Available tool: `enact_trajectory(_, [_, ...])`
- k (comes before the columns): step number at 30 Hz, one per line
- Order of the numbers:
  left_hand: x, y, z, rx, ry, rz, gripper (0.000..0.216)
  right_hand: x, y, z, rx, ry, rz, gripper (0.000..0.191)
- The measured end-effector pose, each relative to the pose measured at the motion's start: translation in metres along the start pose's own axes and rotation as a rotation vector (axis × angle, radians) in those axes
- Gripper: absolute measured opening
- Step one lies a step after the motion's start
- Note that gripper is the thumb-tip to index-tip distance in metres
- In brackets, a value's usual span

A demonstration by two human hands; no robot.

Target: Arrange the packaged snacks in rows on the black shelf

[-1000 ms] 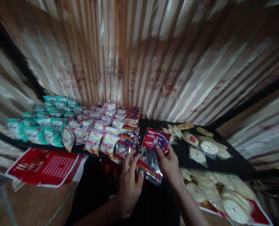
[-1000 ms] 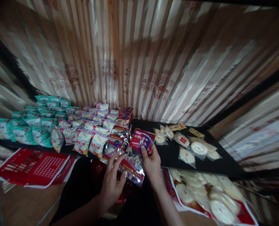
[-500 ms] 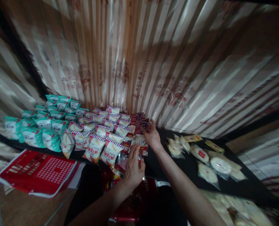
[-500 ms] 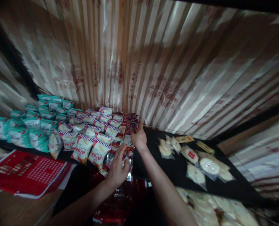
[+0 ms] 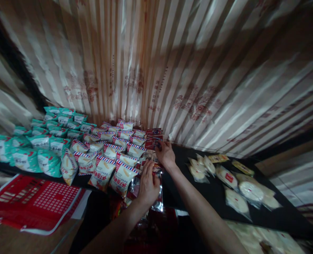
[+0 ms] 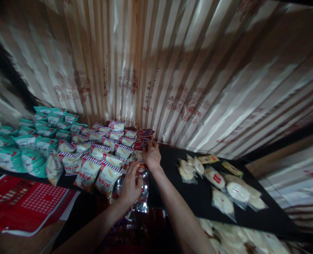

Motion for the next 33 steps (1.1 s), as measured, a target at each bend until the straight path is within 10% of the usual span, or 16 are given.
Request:
enact_trajectory(15, [0.008, 0.003, -0.003, 0.135, 0.023, 0.201, 0.044, 0.020, 0.015, -0.010, -0.231, 0.019, 0.001, 0.038])
enact_trajectory(22, [0.006, -0.011, -0.006, 0.177, 0.059, 0.265, 0.042, -0.012, 0.004, -0.028, -0.191, -0.165, 0.158, 0.036])
enact_trajectory(28, [-0.003, -0.040, -0.029, 0.256, 0.124, 0.227, 0.037, -0.048, -0.033, -0.100, -0.028, -0.296, 0.453, 0.033])
enact_trajectory(33, [0.003, -0.032, -0.102, 0.243, 0.377, 0.099, 0.034, -0.024, -0.077, -0.194, 0.229, -0.123, 0.641, 0.028])
Point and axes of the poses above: each hand's wrist, its own z-axis towards the middle knuckle, its own x-axis out of the palm, y = z × x, the point moved 10 cm from there along z, towards the middle knuckle, and after that the axes turned 14 degrees about -z, right-handed, at the moved point
